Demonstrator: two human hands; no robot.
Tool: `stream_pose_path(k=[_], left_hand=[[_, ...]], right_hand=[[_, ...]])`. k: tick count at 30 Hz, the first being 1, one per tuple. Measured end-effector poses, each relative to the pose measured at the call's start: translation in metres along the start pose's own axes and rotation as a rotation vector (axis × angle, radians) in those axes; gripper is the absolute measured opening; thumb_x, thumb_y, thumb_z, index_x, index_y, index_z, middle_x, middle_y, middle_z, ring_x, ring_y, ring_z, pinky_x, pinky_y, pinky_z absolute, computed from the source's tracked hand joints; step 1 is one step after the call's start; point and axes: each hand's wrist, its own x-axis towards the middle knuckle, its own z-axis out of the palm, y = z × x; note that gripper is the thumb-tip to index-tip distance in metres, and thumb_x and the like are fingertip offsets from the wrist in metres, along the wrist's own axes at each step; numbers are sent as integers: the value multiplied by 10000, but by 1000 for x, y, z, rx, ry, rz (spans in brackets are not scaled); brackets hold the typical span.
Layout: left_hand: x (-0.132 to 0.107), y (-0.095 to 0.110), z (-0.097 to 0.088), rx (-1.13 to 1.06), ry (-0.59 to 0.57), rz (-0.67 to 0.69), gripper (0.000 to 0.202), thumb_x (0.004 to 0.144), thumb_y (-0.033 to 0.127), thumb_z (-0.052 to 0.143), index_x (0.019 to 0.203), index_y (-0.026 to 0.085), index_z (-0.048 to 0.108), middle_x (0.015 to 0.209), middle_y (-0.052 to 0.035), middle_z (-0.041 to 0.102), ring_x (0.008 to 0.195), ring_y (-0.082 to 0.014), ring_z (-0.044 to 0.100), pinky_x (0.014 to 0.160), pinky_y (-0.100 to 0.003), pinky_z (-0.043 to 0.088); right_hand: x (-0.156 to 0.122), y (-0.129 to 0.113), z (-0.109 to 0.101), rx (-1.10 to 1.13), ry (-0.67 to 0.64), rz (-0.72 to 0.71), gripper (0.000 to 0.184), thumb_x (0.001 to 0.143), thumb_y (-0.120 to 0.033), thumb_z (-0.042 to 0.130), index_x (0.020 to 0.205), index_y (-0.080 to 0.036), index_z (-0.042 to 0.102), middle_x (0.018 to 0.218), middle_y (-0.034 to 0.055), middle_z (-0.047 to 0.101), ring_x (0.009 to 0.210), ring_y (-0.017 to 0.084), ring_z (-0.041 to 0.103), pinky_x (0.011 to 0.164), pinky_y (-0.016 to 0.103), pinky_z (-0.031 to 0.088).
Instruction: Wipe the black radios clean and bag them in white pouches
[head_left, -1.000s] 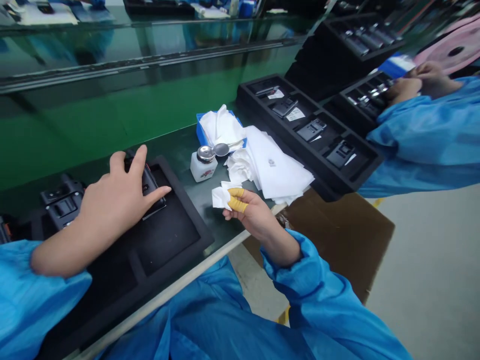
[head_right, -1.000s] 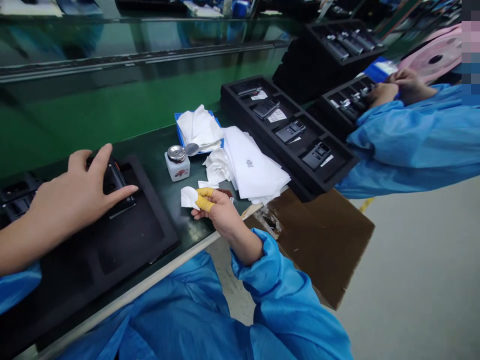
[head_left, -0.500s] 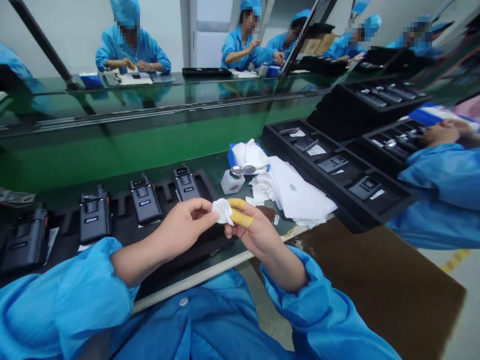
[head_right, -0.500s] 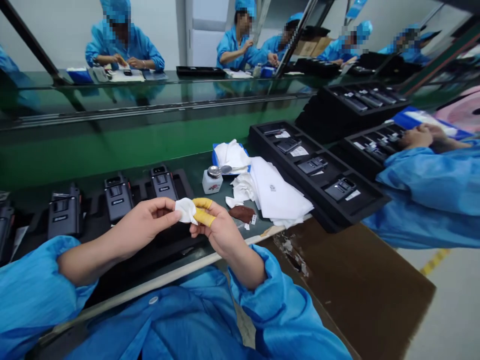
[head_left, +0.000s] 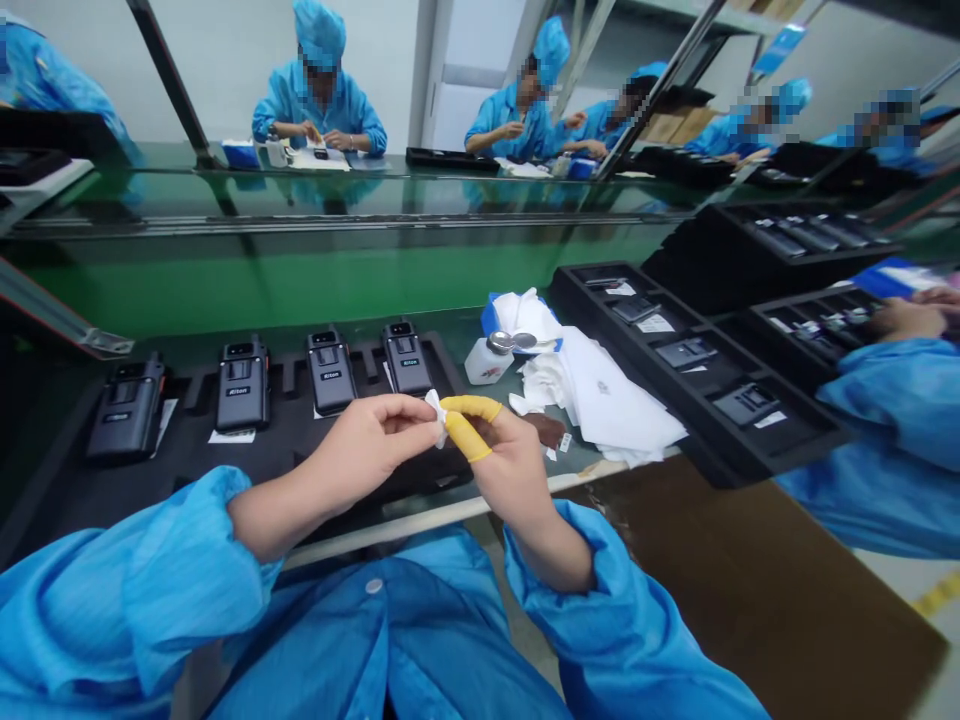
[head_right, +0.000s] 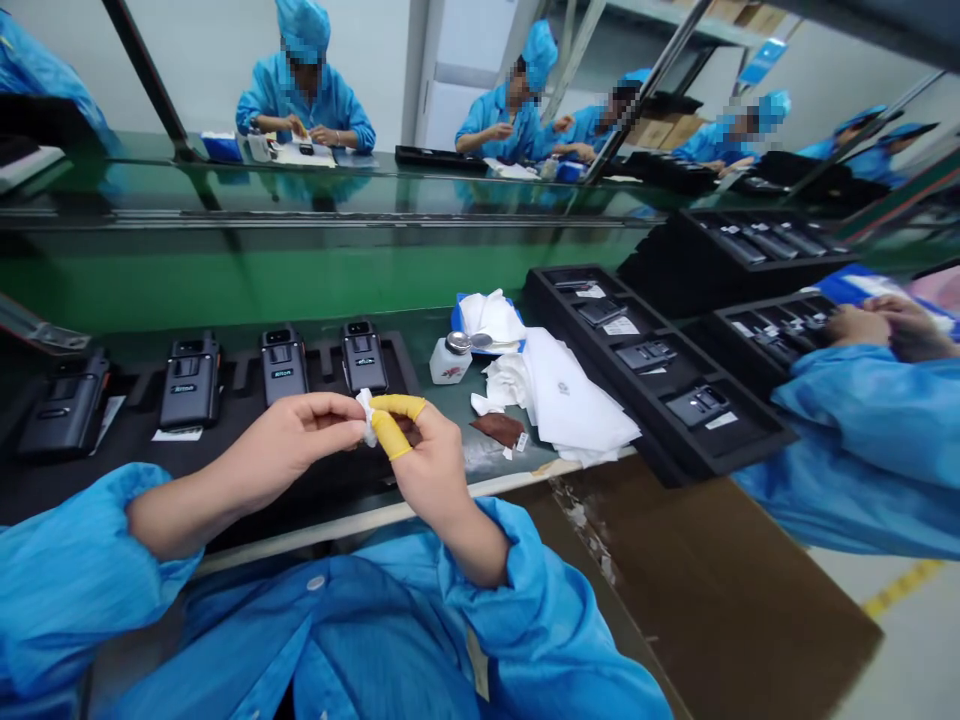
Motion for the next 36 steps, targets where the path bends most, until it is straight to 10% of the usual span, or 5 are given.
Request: stream_pose_path(k=[18,26,33,36], left_hand=[[9,-1,-16,-286,-39,-211,120,546,177,629,587,152,519,549,27,541,497,-71,506,487,-174,406],[13,-4,-19,-357,-69,-245,126,663,153,635,664,157,509,648,-16,617,598,-145,638,592,-279,547],[8,-2,-19,-347,-50,-248,117,743,162,618,692,156,512,718,-57,683,680,-176,680,691,-356,574],[3,-2,-20,-295,-69,-223,153,725,228,675,721,151,543,686,-37,678,635,-154,662,664,-317,555]], right_hand=[[11,7,-8,557,-144,520,406,549,-459,807,806,-202,629,776,-7,660,687,141,626,536,265,562],[13,18,-13,477,-71,431,356,551,-407,817,786,-217,629,762,-22,627,663,122,596,475,242,544],[0,11,-13,-297,71,-326,176,695,-318,741,865,-277,720,915,45,676,890,191,616,839,383,534],[-3,3,-9,-321,-58,-342,89,738,-244,688,805,-273,737,820,28,688,818,168,628,766,341,537]])
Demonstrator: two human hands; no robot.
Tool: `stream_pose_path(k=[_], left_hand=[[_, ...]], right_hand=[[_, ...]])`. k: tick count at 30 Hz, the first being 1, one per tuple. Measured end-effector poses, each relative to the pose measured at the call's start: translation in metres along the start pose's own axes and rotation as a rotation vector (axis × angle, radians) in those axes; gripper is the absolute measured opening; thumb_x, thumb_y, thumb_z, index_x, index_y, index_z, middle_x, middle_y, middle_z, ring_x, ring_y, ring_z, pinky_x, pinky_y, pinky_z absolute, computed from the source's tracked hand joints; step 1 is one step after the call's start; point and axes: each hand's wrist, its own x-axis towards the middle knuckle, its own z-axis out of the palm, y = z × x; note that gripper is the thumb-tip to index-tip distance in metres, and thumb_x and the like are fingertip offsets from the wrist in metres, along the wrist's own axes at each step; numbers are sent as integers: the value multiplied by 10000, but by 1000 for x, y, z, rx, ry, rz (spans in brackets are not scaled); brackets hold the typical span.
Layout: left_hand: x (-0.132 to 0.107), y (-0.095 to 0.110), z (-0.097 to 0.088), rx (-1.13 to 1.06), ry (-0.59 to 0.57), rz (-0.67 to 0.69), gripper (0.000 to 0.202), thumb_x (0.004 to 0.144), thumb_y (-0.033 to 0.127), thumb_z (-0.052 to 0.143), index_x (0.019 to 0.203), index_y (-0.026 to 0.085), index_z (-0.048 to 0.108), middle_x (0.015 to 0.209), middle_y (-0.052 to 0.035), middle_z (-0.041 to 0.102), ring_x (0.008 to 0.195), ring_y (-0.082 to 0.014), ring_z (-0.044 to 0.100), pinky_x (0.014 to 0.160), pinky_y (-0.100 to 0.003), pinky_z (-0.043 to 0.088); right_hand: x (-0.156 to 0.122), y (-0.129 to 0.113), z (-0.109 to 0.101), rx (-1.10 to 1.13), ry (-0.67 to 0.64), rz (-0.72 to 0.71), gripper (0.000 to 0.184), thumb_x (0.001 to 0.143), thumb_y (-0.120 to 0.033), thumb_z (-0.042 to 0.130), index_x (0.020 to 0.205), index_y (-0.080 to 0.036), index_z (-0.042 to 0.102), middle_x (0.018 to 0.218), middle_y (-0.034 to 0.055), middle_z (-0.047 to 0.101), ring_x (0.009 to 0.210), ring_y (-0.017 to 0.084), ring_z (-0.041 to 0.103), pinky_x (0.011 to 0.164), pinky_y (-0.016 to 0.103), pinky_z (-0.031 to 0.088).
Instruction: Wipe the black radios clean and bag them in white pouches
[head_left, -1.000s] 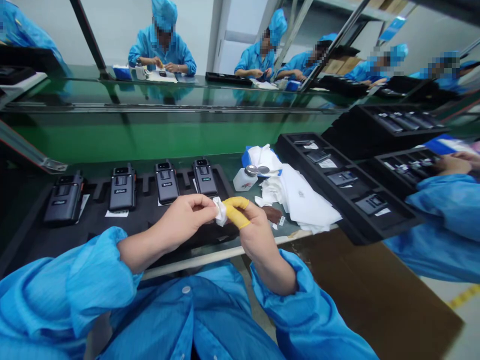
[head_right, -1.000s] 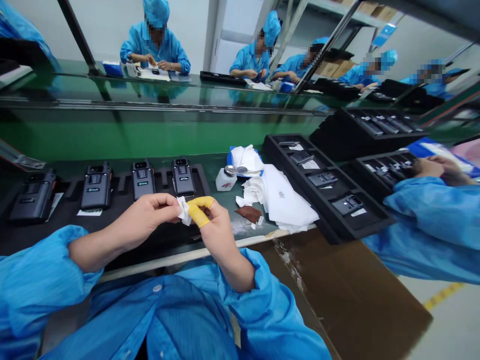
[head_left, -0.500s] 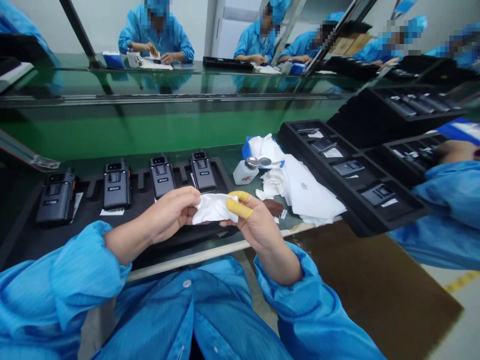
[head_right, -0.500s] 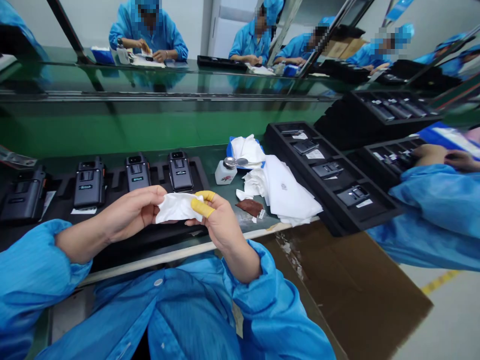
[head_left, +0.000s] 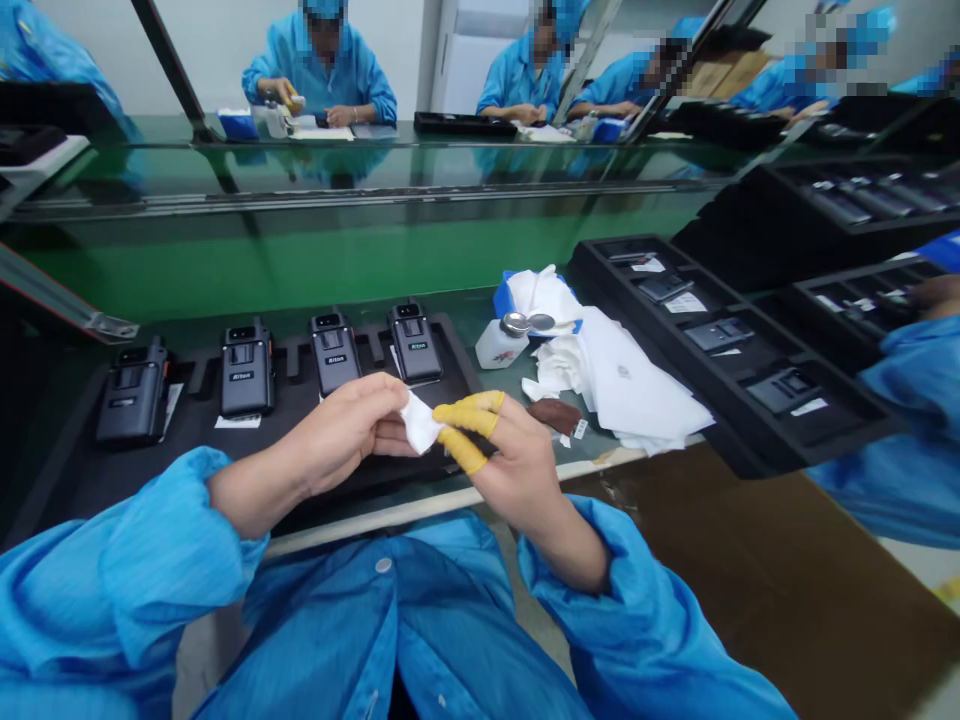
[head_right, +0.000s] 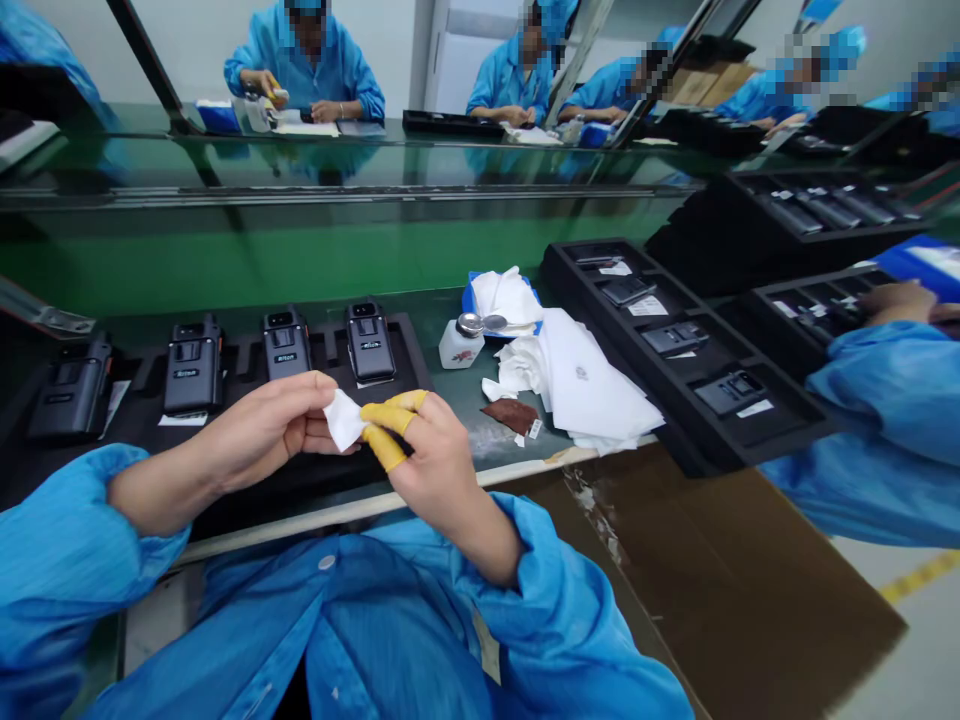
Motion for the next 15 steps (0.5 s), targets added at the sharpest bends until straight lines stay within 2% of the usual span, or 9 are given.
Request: stream_pose_path(k=[1,3,5,7,11,13,15], left_hand=[[-3,-1,0,12,5,21,183,709,256,703,744,152,556,706,-36,687,655,-154,665,674,-310,549],[-10,-6,-2,53,40,86,260,654,288,761,778,160,572,779,-41,710,730,-164,673,720,-308,535],[-19,-14,-2,155,83,150,276,610,290,791,755,163,593,837,-51,720,788,-174,668,760,-307,518],[-26,-24,-3,287,120,201,231,621,307,773,739,160,640,861,-59,716,798,-182,656,764,-306,507],[-32,-43,0,359,183,305,250,690,355,715,859,173,687,878,-40,700,810,-189,649,753,-301,503],[-31,-47,0,344,215,332,222,711,350,702,846,176,668,831,-22,696,792,-180,643,741,-291,497],[-28,-46,-2,305,237,364,174,718,325,690,792,172,651,772,-5,679,768,-165,626,731,-275,486]], right_hand=[[1,-2,1,77,-8,71,80,736,-238,681,790,-265,734,790,18,687,765,151,627,717,317,539],[1,-3,6,316,-2,308,86,696,-296,719,763,-242,715,707,-6,673,620,119,608,578,270,525],[0,-2,12,567,-2,554,226,619,-387,774,745,-222,684,594,-36,641,471,94,555,447,231,476],[-3,-2,17,721,-36,696,319,566,-442,798,733,-206,663,494,-54,604,384,83,515,392,211,447],[-9,-8,25,784,-147,762,350,530,-447,811,711,-180,676,469,-27,617,392,90,540,407,206,465],[-9,-11,26,790,-186,784,339,518,-439,809,686,-175,679,473,-20,620,399,93,536,405,211,457],[-7,-13,26,786,-167,794,306,515,-412,806,649,-177,664,438,-37,582,387,79,499,404,199,421]])
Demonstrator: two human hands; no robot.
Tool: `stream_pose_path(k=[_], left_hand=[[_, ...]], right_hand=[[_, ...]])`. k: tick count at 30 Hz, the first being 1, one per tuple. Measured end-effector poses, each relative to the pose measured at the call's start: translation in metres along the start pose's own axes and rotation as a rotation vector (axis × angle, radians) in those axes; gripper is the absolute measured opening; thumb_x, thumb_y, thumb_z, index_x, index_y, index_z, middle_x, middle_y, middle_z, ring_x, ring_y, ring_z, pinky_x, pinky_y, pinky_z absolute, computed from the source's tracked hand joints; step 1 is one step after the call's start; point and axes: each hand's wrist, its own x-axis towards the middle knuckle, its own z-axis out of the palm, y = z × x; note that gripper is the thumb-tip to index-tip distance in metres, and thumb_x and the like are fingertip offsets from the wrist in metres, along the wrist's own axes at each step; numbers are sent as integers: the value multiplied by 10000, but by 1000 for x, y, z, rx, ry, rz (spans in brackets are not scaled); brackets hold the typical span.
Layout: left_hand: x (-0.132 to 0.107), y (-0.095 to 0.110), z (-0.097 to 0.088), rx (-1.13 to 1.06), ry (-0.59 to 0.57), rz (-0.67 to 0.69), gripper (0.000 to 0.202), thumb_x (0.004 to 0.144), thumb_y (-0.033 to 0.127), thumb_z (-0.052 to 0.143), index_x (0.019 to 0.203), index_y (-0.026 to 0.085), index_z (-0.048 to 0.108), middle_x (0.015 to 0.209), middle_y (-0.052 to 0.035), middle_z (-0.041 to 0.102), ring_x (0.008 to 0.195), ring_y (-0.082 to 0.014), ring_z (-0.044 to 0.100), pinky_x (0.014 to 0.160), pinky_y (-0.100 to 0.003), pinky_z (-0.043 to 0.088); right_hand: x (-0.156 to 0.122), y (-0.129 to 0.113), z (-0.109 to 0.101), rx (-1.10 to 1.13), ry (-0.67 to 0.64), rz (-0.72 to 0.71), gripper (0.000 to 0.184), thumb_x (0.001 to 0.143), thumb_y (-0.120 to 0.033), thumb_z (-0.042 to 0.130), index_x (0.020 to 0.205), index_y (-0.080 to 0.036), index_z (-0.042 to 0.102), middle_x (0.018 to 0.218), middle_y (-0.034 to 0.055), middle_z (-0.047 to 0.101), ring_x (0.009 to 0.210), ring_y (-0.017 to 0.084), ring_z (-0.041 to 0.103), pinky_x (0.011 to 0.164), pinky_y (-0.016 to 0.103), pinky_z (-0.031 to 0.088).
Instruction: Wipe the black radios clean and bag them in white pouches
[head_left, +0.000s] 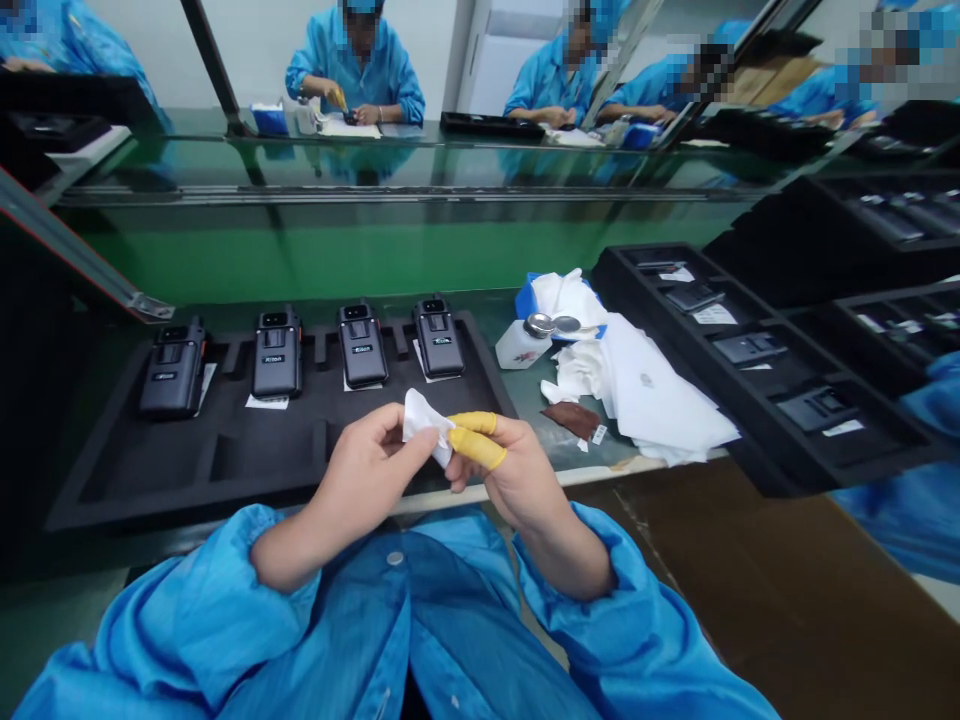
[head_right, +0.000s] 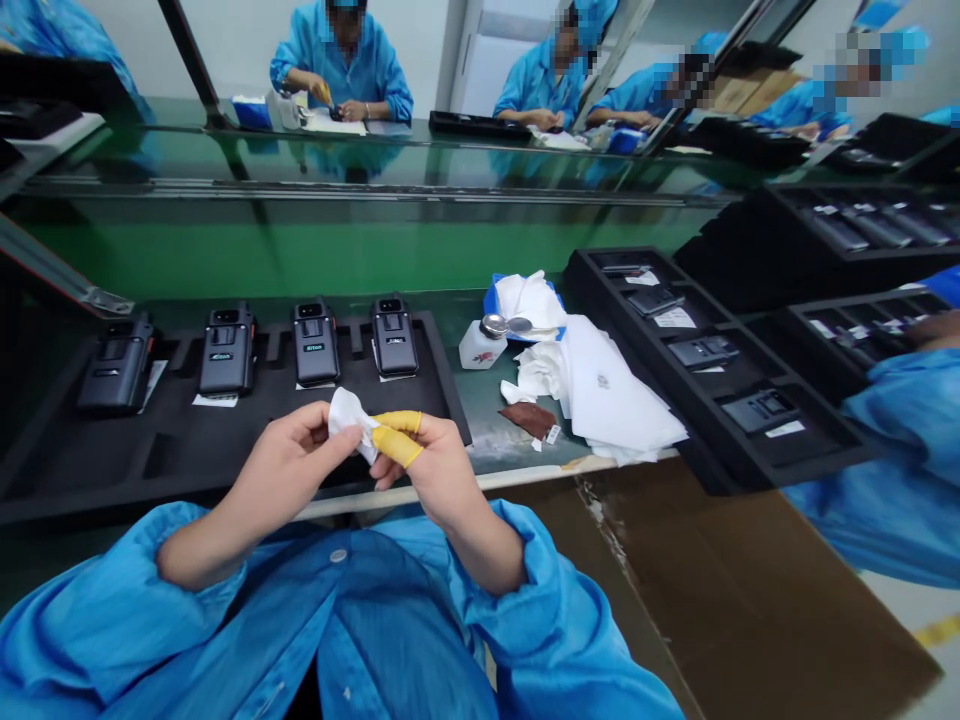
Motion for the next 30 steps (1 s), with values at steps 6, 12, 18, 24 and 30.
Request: stream_pose_path(k=[6,12,18,24,30], left_hand=[[11,3,-14,-488,-27,-190,129,630,236,687,683,158,598,680,15,634,644,-119,588,633,-227,484],[12,-1,-17,-561,-30,-292,262,657,296,731,825,149,594,613,23,615,536,-107,566,487,-193,438],[7,-3,-19,-305,26,-92,786,671,267,761,1365,222,395,666,47,667,587,-107,601,589,-217,468],[6,-5,-21,170,71,143,299,683,273,740,969,194,707,869,-25,682,793,-161,615,732,-288,473],[12,8,-19,332,87,275,68,726,267,672,715,199,674,883,-18,596,852,-148,561,774,-278,429]], right_hand=[[5,-7,-6,81,100,-37,289,547,-402,764,636,-186,592,592,-43,568,564,82,506,530,217,423],[3,-2,-13,-13,126,-96,379,614,-395,747,915,-236,580,594,-74,538,535,86,461,514,222,377],[2,-1,-23,-282,129,-383,322,750,-339,668,1067,-285,663,751,-25,643,685,110,541,671,269,472],[-4,-8,-30,-650,134,-618,254,734,-233,692,985,-261,722,762,-7,613,671,111,547,646,272,491],[0,-23,-32,-754,202,-705,47,694,-225,715,736,-241,700,834,27,597,848,153,586,778,314,501]])
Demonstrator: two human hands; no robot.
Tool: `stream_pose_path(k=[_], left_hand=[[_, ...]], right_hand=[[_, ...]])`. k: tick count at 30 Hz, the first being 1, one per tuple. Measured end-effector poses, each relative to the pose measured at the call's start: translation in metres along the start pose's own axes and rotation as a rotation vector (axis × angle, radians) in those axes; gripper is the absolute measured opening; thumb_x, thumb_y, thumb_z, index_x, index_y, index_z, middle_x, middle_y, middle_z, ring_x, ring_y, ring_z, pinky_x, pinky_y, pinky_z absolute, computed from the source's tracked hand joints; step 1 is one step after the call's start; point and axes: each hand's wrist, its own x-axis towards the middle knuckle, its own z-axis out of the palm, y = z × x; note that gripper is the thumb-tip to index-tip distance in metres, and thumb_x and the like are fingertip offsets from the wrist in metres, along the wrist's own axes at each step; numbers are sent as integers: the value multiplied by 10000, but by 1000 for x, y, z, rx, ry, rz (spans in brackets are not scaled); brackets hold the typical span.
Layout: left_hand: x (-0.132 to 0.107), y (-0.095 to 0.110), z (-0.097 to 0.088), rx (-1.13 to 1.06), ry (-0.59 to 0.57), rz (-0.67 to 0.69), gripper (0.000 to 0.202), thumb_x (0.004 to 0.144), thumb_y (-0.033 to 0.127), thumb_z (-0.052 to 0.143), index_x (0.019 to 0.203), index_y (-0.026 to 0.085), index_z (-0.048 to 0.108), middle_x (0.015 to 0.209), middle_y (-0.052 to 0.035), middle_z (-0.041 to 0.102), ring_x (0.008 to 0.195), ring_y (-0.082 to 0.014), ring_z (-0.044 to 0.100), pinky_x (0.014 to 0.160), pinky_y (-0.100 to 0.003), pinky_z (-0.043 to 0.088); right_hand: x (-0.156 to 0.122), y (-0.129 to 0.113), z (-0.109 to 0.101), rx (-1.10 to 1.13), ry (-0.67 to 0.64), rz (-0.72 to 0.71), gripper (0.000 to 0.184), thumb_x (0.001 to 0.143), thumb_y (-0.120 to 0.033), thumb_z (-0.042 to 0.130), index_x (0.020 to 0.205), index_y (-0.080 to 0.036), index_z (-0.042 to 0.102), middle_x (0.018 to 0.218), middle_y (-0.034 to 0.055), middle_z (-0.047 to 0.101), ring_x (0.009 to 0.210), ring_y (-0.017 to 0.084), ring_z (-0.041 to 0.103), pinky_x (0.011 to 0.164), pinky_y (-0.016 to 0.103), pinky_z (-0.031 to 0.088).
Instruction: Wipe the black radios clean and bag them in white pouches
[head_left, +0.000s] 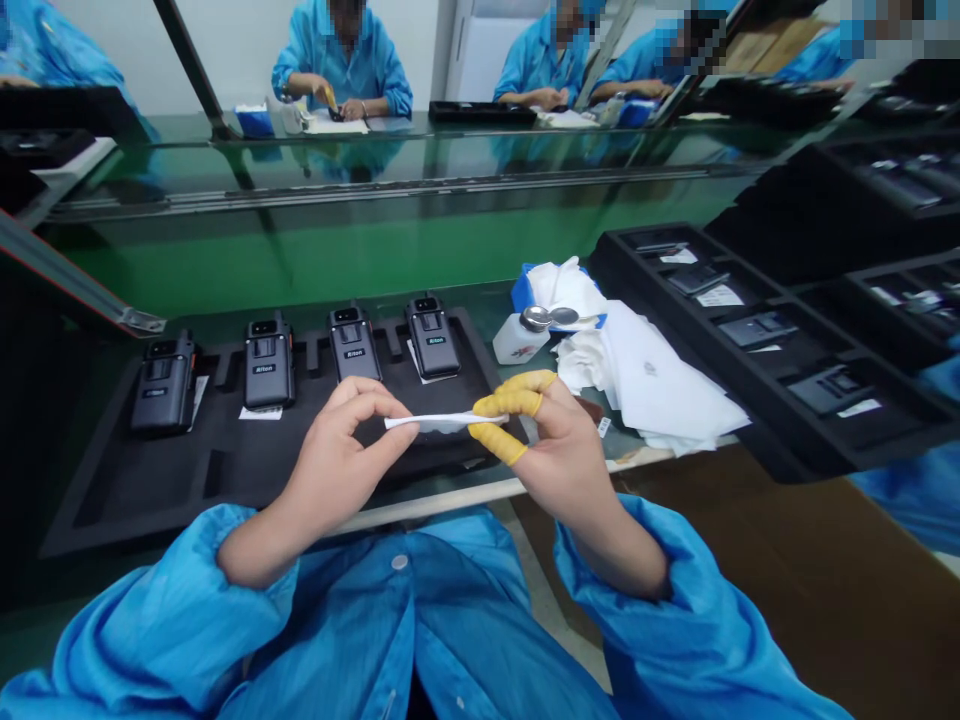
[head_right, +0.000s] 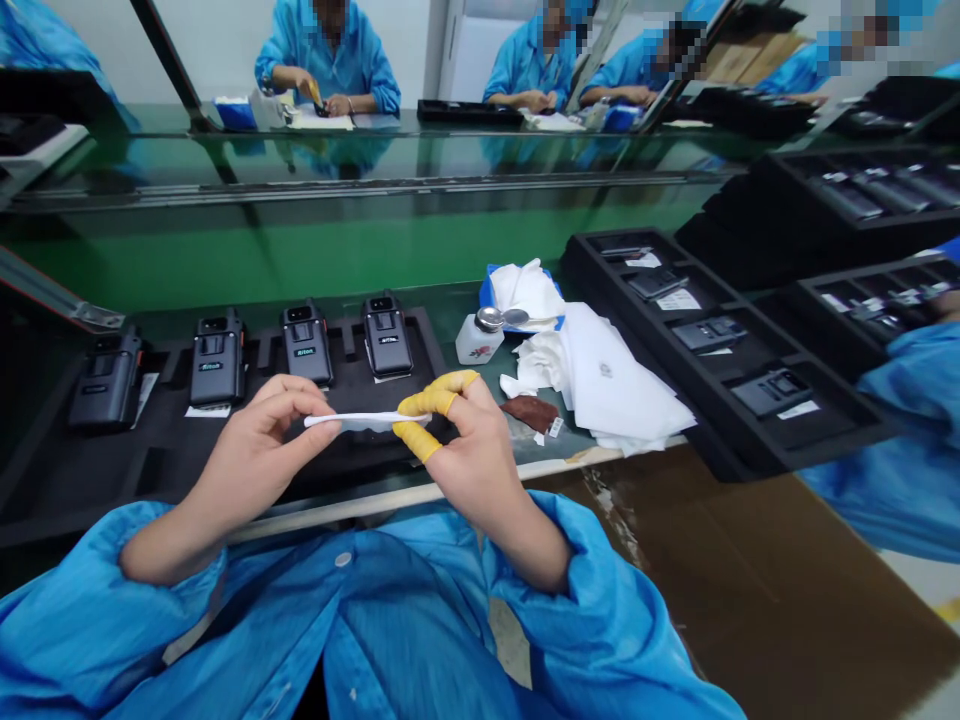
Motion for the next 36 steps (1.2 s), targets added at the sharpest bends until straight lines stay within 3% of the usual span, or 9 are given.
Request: stream_pose_path(k=[3,6,11,14,16,24,30,33,36], left_hand=[[8,8,0,-260,-143,-210,169,702,322,680,696,176,594,880,-24,624,769,-131,564,695,-261,440],[18,17,1,-476,-274,-432,288,635,384,727,742,176,560,682,16,598,624,-115,539,593,-244,437],[39,31,9,-408,-469,-543,397,534,355,791,848,156,651,707,-4,666,659,-140,599,630,-258,472],[49,34,20,-252,-523,-534,173,633,311,717,629,144,672,602,-2,644,578,-107,562,599,-227,455],[53,35,29,-223,-493,-583,188,705,274,644,562,154,663,567,-4,639,560,-107,561,593,-227,470],[60,40,49,-663,-295,-814,270,828,191,442,743,116,687,673,-95,707,658,-175,675,720,-323,545],[67,38,54,-656,-281,-813,256,824,160,442,757,94,680,681,-109,710,628,-174,675,667,-295,532],[69,36,57,-674,-313,-810,248,812,178,448,762,109,681,702,-101,720,677,-182,688,724,-321,545],[74,33,56,-576,-399,-743,220,793,216,498,854,114,682,778,-112,734,782,-212,700,802,-361,538]], right_hand=[[13,-1,-2,223,-141,192,149,673,-325,723,704,-217,626,905,41,629,932,179,601,808,332,492],[25,-2,-2,487,-276,392,264,668,-406,719,751,-210,563,704,-21,605,658,109,571,633,263,469],[40,-3,-4,505,-281,413,254,636,-361,736,785,-192,619,663,-28,625,593,89,549,573,234,442],[45,-2,-10,309,-215,287,175,681,-311,696,813,-196,690,751,8,678,669,123,597,629,273,483],[46,-1,-14,101,-121,118,133,711,-269,681,822,-212,724,799,20,695,722,139,613,668,293,496],[22,19,-9,-551,42,-567,176,855,-220,572,838,-247,745,801,43,670,774,149,575,718,324,479],[17,32,-10,-543,45,-594,236,852,-352,596,975,-192,719,957,107,658,887,202,547,794,384,476],[17,36,-11,-567,23,-585,205,868,-205,552,1003,-206,706,986,102,650,905,191,547,777,356,485],[24,45,-19,-581,15,-632,277,850,-68,478,925,-188,716,819,71,640,800,157,532,714,296,467]])
